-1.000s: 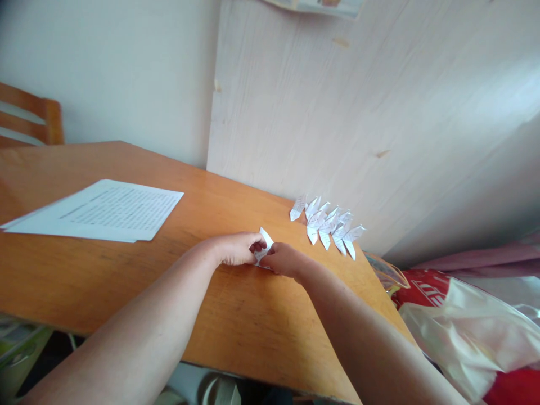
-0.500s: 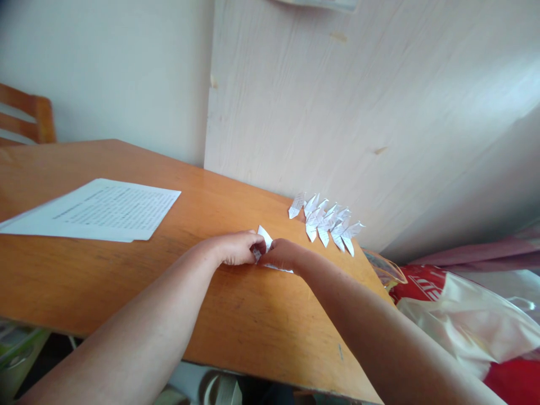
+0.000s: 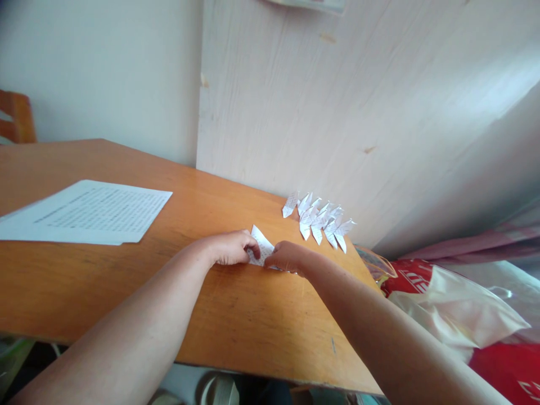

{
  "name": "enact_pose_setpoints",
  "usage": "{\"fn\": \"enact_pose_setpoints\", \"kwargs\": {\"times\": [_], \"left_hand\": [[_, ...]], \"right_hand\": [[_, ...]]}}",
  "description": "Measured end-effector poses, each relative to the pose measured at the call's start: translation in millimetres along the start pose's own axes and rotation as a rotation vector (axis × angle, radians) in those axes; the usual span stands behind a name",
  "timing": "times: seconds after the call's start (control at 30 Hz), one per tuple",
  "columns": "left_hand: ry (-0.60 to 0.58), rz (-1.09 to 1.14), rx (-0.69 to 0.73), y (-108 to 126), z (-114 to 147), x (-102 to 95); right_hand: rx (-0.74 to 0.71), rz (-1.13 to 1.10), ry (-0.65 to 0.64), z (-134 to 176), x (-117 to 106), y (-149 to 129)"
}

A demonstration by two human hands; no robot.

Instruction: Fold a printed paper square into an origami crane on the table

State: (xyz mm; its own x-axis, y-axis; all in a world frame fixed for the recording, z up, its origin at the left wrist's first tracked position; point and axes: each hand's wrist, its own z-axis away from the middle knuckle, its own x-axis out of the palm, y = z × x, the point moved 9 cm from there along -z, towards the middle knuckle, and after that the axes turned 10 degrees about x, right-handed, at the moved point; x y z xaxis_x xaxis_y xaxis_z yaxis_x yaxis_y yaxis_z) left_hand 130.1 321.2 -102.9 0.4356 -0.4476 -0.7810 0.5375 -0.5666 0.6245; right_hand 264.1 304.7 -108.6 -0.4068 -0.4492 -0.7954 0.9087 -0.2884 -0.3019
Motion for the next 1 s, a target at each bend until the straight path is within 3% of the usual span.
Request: {"fn": "enact_pose_setpoints", "kwargs": {"times": [0.3, 1.0], "left_hand": [[-0.001, 0.014, 0.022, -4, -2, 2.2], [-0.014, -0.030, 0.034, -6, -3, 1.4]], "right_hand": [[0.052, 0.005, 0.029, 2, -15, 42], [0.090, -0.064, -0.026, 6, -24, 82]]}}
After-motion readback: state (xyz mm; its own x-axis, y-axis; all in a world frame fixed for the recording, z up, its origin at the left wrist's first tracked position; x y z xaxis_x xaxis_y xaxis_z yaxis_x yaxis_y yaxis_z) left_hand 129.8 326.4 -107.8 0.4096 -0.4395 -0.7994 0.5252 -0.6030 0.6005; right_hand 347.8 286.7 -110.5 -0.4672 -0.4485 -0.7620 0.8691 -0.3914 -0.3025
